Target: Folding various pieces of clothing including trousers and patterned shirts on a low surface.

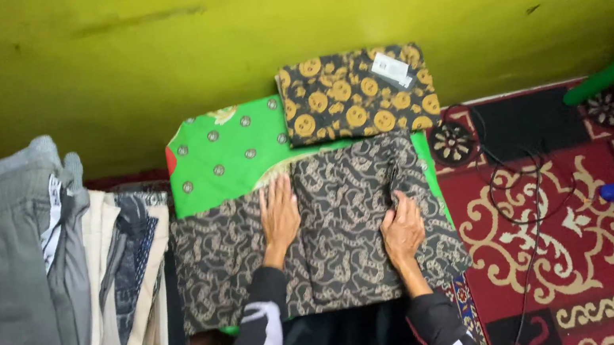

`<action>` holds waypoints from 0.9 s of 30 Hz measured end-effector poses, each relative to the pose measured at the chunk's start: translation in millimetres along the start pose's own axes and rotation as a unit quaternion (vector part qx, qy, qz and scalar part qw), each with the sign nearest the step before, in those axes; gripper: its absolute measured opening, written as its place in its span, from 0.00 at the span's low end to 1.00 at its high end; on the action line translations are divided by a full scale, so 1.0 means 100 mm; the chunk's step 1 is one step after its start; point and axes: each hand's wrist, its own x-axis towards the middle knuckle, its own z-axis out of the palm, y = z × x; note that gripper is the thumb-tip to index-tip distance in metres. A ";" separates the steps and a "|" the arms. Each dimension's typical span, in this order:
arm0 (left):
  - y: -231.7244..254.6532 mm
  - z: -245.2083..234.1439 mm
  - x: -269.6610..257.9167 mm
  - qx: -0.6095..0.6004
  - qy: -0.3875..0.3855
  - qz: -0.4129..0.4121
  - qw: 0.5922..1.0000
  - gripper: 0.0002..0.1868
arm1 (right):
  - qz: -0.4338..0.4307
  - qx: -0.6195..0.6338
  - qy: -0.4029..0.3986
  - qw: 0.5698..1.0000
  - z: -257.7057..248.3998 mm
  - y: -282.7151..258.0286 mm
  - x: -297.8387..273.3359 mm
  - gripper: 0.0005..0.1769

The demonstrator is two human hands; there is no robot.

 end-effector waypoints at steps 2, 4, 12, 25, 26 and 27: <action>0.11 0.12 -0.05 -0.023 -0.024 -0.054 0.998 0.30 | 0.007 0.006 -0.008 1.000 0.09 0.10 -0.09 0.27; 0.17 0.15 -0.15 -0.045 -0.042 -0.106 0.992 0.29 | 0.014 0.013 -0.011 1.000 0.19 0.14 -0.09 0.27; -0.25 -0.41 -0.97 0.039 -0.003 -0.222 0.974 0.41 | 0.051 0.033 -0.044 0.997 0.18 0.11 -0.06 0.22; 0.09 0.19 -0.07 -0.015 -0.047 -0.024 0.998 0.30 | 0.023 0.014 -0.044 0.999 0.17 0.12 -0.11 0.24; 0.11 0.22 -0.07 -0.022 -0.051 -0.050 0.997 0.29 | 0.028 0.009 -0.049 0.998 0.17 0.12 -0.10 0.24; 0.14 0.24 -0.08 -0.028 -0.055 -0.076 0.995 0.29 | 0.033 0.005 -0.054 0.998 0.18 0.13 -0.08 0.25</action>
